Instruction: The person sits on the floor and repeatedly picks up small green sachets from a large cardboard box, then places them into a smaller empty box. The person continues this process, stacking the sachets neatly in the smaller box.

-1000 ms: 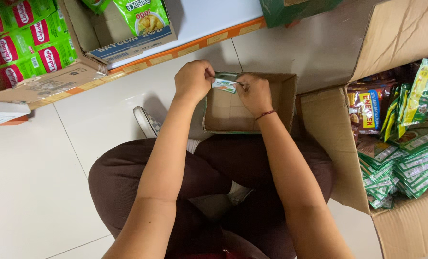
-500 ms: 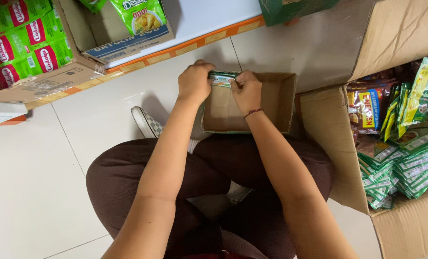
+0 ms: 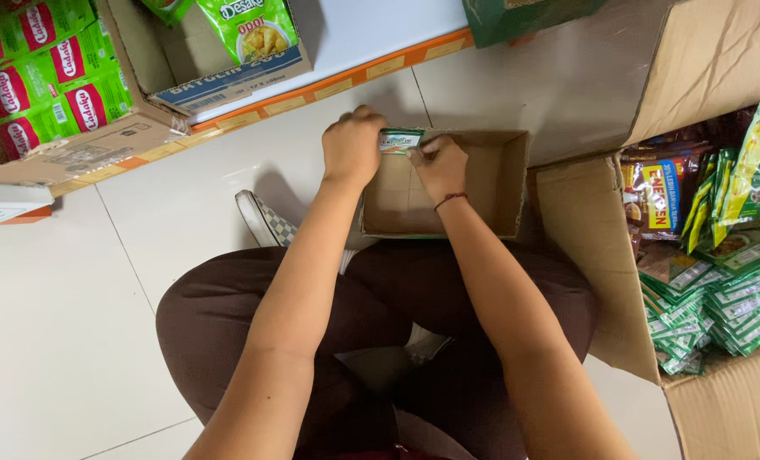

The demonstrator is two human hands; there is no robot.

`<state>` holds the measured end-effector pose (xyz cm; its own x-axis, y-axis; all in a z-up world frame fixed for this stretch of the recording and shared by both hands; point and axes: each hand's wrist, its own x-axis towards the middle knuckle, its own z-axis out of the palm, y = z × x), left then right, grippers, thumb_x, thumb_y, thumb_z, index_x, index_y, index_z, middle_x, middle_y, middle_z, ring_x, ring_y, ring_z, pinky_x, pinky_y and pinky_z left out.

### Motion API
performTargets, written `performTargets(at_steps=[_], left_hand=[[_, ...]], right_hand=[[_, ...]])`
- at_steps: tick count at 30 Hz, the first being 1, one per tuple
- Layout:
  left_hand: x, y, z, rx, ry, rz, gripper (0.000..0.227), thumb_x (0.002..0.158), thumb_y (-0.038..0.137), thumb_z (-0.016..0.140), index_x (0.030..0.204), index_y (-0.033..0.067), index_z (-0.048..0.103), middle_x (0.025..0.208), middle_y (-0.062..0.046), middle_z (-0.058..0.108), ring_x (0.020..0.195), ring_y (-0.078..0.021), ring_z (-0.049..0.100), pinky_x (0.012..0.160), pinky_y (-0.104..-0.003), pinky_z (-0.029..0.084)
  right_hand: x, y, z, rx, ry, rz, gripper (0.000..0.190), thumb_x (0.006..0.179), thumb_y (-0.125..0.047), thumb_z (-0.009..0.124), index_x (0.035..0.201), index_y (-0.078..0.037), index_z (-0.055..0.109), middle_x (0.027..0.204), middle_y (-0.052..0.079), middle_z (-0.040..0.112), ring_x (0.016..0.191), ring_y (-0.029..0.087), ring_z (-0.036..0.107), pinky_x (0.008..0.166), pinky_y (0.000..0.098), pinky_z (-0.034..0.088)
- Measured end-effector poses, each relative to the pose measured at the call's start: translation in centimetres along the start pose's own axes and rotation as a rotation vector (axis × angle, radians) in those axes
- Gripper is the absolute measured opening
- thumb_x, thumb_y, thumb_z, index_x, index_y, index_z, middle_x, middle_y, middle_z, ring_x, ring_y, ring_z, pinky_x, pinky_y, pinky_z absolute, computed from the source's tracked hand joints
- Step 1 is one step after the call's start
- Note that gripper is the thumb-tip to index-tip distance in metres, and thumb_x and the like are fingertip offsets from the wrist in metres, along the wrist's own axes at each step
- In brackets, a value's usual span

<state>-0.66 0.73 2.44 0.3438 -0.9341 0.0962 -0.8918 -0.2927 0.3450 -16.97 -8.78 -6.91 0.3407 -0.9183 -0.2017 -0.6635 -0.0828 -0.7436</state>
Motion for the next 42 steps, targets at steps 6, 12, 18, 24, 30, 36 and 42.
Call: performTargets(at_steps=[6,12,18,24,30,36,42], left_hand=[[0.0,0.2,1.6,0.120,0.130,0.201,0.021,0.079,0.022,0.085,0.100,0.0240,0.085,0.130,-0.009,0.069,0.131,-0.0383,0.053,0.099,-0.047,0.050],[0.0,-0.9,4.0,0.148,0.143,0.199,0.020,0.081,0.025,0.083,0.101,0.0260,0.085,0.129,-0.007,0.071,0.135,-0.0367,0.051,0.103,-0.046,0.046],[0.7,-1.5,3.3,0.065,0.058,0.094,0.041,0.083,0.018,0.080,0.123,0.0263,0.075,0.125,-0.003,0.070,0.124,-0.0314,0.059,0.101,-0.047,0.049],[1.0,-3.4,4.1,-0.038,-0.047,-0.112,0.048,0.086,0.017,0.068,0.134,0.0229,0.069,0.119,-0.002,0.070,0.111,-0.0290,0.067,0.097,-0.046,0.051],[1.1,-2.5,2.4,-0.072,-0.074,-0.135,0.048,0.087,0.014,0.067,0.135,0.0196,0.068,0.119,-0.006,0.070,0.111,-0.0318,0.068,0.096,-0.046,0.052],[0.7,-2.2,1.7,-0.147,-0.177,-0.193,0.047,0.088,0.010,0.061,0.134,0.0173,0.070,0.119,-0.009,0.071,0.110,-0.0340,0.069,0.094,-0.048,0.054],[0.5,-1.4,0.7,-0.153,-0.192,-0.175,0.040,0.088,0.011,0.066,0.127,0.0153,0.074,0.114,-0.009,0.072,0.106,-0.0350,0.071,0.093,-0.050,0.055]], right_hand=[[0.7,1.4,1.3,-0.144,-0.106,0.079,0.015,0.073,-0.009,0.079,0.086,-0.001,0.076,0.084,0.020,0.075,0.091,0.039,0.076,0.077,0.0459,0.063],[-0.6,0.1,1.2,-0.116,-0.215,0.109,0.019,0.086,-0.015,0.078,0.096,0.001,0.077,0.080,0.020,0.076,0.080,0.033,0.077,0.071,0.0418,0.064],[-2.4,-6.5,-3.7,-0.366,-0.170,0.031,0.041,0.090,-0.037,0.081,0.102,0.002,0.075,0.091,0.025,0.076,0.096,0.039,0.076,0.078,0.0497,0.062],[-2.8,-6.2,-2.9,-0.482,-0.166,-0.021,0.059,0.088,-0.056,0.078,0.097,0.002,0.076,0.091,0.024,0.077,0.095,0.041,0.076,0.079,0.0503,0.062],[-1.9,-4.1,-1.4,-0.504,-0.101,-0.076,0.058,0.090,-0.059,0.076,0.094,-0.001,0.077,0.087,0.021,0.078,0.093,0.039,0.077,0.074,0.0486,0.062],[-0.2,-2.5,0.8,-0.535,-0.121,-0.116,0.059,0.086,-0.070,0.071,0.084,-0.012,0.081,0.080,0.016,0.078,0.085,0.038,0.077,0.071,0.0481,0.062],[0.7,-0.7,1.8,-0.483,-0.022,-0.235,0.055,0.082,-0.071,0.079,0.061,-0.024,0.060,0.050,-0.002,0.053,0.058,0.009,0.059,0.051,0.0274,0.041]])
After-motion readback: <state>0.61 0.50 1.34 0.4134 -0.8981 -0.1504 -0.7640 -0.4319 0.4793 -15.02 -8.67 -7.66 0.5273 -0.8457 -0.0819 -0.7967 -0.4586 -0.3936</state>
